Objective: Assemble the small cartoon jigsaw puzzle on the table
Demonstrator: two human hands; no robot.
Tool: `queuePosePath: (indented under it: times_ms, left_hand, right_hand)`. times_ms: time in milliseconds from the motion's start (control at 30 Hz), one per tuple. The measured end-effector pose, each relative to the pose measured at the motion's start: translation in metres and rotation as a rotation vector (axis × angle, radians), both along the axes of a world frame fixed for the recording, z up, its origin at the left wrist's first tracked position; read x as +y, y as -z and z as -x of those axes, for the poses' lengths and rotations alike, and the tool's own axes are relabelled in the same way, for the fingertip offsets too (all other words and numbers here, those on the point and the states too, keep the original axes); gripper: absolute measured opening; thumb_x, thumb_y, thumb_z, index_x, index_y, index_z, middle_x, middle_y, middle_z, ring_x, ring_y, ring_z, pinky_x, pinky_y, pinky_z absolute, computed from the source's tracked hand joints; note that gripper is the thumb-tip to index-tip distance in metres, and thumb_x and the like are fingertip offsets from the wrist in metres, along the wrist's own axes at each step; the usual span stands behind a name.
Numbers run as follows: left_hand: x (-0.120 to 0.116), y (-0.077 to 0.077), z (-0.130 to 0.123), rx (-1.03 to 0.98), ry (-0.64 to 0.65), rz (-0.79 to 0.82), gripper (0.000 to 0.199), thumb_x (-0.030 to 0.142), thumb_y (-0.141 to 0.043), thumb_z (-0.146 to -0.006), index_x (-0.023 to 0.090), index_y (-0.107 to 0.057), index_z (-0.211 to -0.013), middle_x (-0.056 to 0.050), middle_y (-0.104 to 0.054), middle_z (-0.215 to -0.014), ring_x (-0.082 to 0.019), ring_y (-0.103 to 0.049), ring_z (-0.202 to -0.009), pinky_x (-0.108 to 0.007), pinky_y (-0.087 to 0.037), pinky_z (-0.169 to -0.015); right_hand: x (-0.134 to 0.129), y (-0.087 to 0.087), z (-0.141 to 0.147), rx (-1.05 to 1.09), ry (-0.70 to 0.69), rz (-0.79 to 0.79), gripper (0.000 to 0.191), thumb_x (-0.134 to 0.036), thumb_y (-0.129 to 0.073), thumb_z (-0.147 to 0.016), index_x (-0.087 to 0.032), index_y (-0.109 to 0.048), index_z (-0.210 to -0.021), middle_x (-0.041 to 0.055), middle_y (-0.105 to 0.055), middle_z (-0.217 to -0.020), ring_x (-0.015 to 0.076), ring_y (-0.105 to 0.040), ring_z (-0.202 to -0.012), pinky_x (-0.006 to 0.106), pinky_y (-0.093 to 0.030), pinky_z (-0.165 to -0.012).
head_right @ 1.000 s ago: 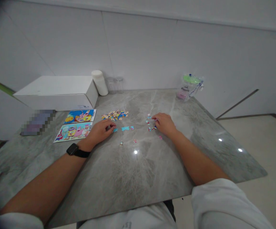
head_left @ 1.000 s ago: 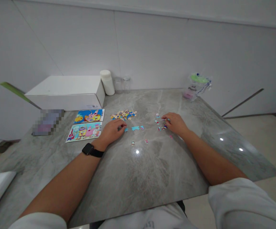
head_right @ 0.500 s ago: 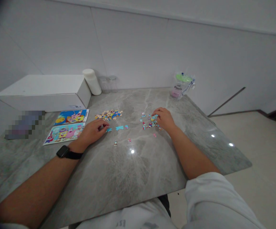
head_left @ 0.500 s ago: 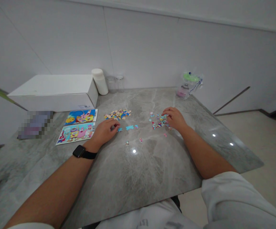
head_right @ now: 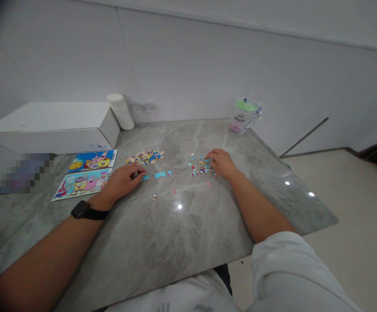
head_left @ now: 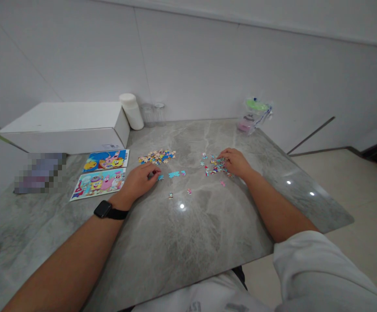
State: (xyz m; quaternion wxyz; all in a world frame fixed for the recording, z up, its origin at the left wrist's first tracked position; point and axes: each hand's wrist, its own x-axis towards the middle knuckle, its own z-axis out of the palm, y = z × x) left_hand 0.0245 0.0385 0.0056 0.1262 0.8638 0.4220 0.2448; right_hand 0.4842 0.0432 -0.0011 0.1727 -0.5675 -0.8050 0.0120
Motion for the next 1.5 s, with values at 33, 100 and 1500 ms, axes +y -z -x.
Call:
queuePosePath:
  times_ms: [33, 100, 1500]
  left_hand:
    - [0.000, 0.000, 0.000, 0.000, 0.000, -0.004, 0.020, 0.032, -0.055, -0.098, 0.021, -0.071, -0.101, -0.006, -0.072, -0.098, -0.021, -0.065, -0.089, -0.034, -0.050, -0.083]
    - [0.000, 0.000, 0.000, -0.002, 0.000, -0.003, 0.020, 0.032, -0.055, -0.098, 0.020, -0.071, -0.101, -0.006, -0.071, -0.097, -0.021, -0.065, -0.088, -0.034, -0.050, -0.082]
    - [-0.003, -0.006, -0.003, 0.001, 0.018, 0.045, 0.023, 0.036, -0.053, -0.098, 0.021, -0.071, -0.099, -0.007, -0.073, -0.098, -0.022, -0.066, -0.088, -0.036, -0.053, -0.086]
  right_hand:
    - [0.000, -0.001, 0.001, -0.008, 0.002, 0.002, 0.051, -0.002, -0.055, -0.077, -0.024, -0.084, -0.111, 0.0091, -0.076, -0.117, 0.0244, -0.065, -0.109, 0.038, -0.047, -0.103]
    - [-0.002, -0.002, 0.004, -0.024, -0.028, 0.020, 0.050, -0.002, -0.054, -0.078, -0.025, -0.085, -0.109, 0.0082, -0.076, -0.116, 0.0243, -0.064, -0.109, 0.038, -0.046, -0.103]
    - [0.000, -0.009, -0.015, 0.014, 0.091, 0.038, 0.038, -0.005, -0.054, -0.077, -0.024, -0.086, -0.088, 0.0063, -0.077, -0.111, 0.0217, -0.067, -0.105, 0.034, -0.049, -0.100]
